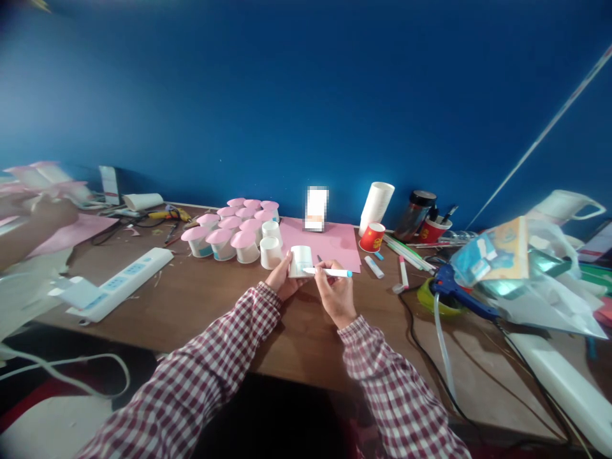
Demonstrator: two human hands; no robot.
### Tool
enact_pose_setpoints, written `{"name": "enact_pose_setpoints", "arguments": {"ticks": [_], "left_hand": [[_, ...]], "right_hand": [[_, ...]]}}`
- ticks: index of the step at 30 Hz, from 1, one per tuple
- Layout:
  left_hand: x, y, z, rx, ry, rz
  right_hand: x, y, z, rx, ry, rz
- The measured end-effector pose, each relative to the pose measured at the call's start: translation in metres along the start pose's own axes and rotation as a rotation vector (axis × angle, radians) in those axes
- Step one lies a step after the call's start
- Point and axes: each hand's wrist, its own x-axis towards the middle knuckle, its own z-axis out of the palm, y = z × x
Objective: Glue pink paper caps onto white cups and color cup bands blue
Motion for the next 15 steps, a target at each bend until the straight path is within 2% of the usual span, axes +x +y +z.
{"name": "enact_pose_setpoints", "arguments": {"ticks": [4, 15], "left_hand": [[0.0004, -0.0002, -0.0001, 0.008, -0.016, 0.004], [-0.0020, 0.0015, 0.0017, 0.000, -0.032, -0.004]], "right_hand": [[-0.0002, -0.0006, 0.0001, 0.015, -0.033, 0.000], [0.0003, -0.0005, -0.0009, -0.017, -0.001, -0.013]]}}
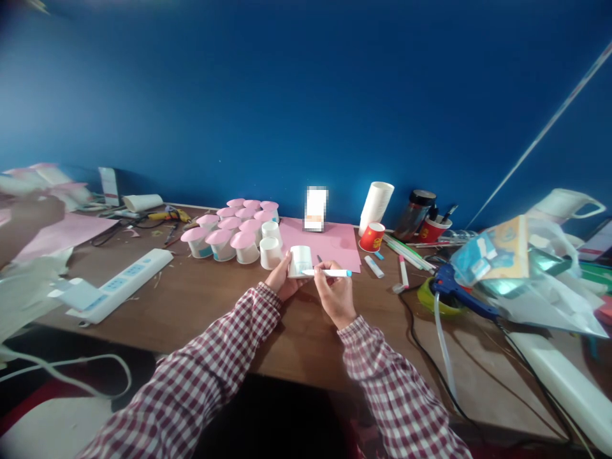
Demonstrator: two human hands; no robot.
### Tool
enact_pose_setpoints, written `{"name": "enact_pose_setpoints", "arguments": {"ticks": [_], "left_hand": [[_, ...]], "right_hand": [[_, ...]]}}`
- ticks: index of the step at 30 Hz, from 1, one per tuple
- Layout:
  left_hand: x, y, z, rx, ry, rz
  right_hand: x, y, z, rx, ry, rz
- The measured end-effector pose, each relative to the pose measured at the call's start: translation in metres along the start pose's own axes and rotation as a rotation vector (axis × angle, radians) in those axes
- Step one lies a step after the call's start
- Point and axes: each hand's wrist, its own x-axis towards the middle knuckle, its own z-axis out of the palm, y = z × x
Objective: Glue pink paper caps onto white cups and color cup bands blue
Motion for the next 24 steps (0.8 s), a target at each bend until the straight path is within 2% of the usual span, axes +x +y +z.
{"name": "enact_pose_setpoints", "arguments": {"ticks": [5, 13, 21, 24], "left_hand": [[-0.0013, 0.0004, -0.0001, 0.003, -0.012, 0.007], [-0.0003, -0.0014, -0.0025, -0.005, -0.079, 0.023], [-0.0002, -0.0012, 0.0022, 0.013, 0.006, 0.003], [0.0001, -0.0019, 0.0015, 0.014, -0.032, 0.011]], "right_hand": [[0.0012, 0.0011, 0.0011, 0.031, 0.056, 0.026], [0.0020, 0.0050, 0.0024, 0.088, 0.040, 0.055], [0.0013, 0.0024, 0.0018, 0.110, 0.016, 0.056], [0.0014, 0.0037, 0.0019, 0.101, 0.028, 0.060]]}}
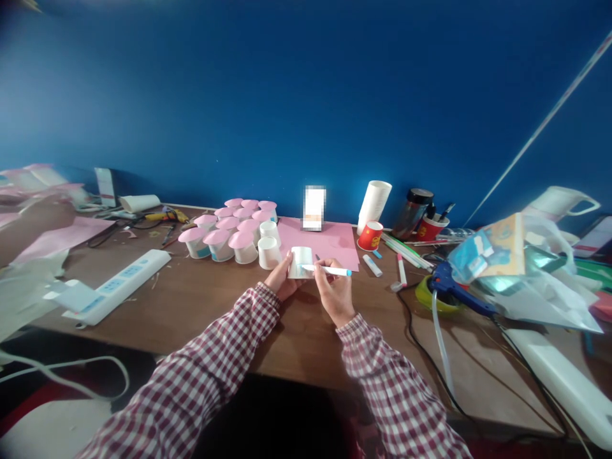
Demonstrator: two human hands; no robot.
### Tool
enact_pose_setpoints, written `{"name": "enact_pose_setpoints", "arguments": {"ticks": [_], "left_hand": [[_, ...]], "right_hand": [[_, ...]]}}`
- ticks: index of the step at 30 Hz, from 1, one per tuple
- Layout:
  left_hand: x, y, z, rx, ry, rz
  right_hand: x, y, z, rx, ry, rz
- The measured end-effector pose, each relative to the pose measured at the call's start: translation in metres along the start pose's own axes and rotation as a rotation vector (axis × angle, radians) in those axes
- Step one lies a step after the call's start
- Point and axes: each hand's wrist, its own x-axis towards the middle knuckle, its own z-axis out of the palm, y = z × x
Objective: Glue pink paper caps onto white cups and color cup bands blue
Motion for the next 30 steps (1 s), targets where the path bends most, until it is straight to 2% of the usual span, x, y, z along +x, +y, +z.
{"name": "enact_pose_setpoints", "arguments": {"ticks": [8, 12, 17, 30], "left_hand": [[0.0006, -0.0008, -0.0018, 0.003, 0.038, 0.001], [0.0014, -0.0018, -0.0034, 0.012, 0.003, 0.009], [0.0008, -0.0017, -0.0030, 0.019, 0.009, 0.004], [0.0018, -0.0016, -0.0060, 0.006, -0.037, -0.018]], "right_hand": [[-0.0005, -0.0011, -0.0011, -0.015, -0.053, -0.030], [0.0000, -0.0016, -0.0006, -0.009, -0.017, -0.012], [-0.0001, -0.0025, -0.0003, 0.008, -0.062, -0.014], [0.0004, -0.0008, -0.0011, 0.023, -0.051, 0.005]]}}
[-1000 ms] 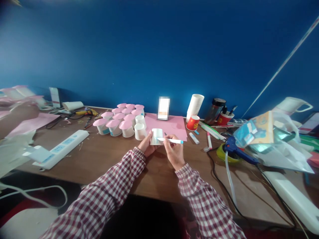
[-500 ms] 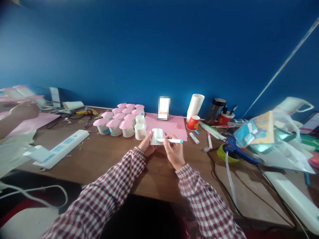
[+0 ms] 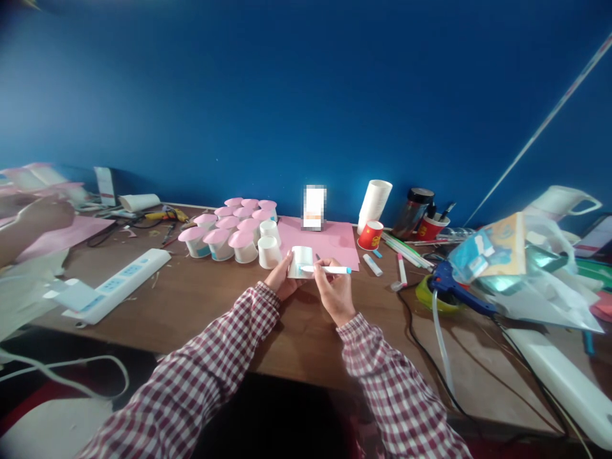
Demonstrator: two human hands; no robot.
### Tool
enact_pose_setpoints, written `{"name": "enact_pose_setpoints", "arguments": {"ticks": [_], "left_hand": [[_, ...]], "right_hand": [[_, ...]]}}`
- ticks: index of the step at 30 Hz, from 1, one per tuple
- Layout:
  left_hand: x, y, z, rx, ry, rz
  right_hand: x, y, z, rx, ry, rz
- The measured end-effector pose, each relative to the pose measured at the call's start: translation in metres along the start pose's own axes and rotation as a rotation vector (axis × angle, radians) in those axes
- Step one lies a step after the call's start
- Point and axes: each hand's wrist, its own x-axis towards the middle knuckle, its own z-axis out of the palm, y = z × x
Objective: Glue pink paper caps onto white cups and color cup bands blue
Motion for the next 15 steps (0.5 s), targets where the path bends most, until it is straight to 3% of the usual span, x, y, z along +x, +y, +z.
{"name": "enact_pose_setpoints", "arguments": {"ticks": [15], "left_hand": [[0.0002, -0.0005, 0.0007, -0.002, 0.048, 0.013]], "right_hand": [[-0.0006, -0.0032, 0.0003, -0.026, -0.017, -0.022]]}}
